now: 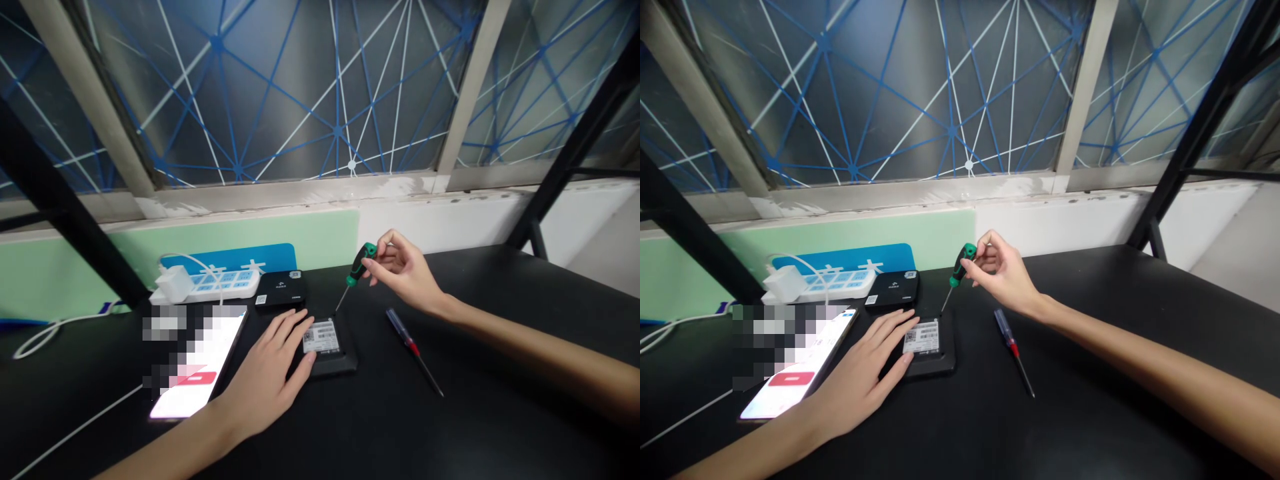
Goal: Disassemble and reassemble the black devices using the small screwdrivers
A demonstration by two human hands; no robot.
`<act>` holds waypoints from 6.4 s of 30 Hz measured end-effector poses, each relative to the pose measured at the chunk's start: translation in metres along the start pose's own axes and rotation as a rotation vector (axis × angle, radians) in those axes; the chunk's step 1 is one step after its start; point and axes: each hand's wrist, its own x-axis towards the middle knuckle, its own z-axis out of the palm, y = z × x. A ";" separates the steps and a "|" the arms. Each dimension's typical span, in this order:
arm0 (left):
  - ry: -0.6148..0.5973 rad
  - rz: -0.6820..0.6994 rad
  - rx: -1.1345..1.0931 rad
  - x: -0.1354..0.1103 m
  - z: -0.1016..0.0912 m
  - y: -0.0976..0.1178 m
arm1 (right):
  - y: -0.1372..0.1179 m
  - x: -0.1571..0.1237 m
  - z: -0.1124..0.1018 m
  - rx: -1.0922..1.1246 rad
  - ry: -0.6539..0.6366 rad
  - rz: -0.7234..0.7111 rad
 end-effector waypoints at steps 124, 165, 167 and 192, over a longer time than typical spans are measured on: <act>0.020 -0.042 0.102 -0.001 0.005 0.000 | 0.047 -0.026 0.049 -0.129 -0.142 -0.012; -0.019 -0.046 0.107 0.002 0.000 0.004 | 0.052 -0.026 0.048 -0.209 -0.191 0.006; -0.011 -0.044 0.098 0.001 0.000 0.004 | 0.052 -0.026 0.048 -0.206 -0.177 0.013; -0.017 -0.048 0.087 0.001 0.003 0.000 | 0.051 -0.026 0.048 -0.189 -0.199 0.015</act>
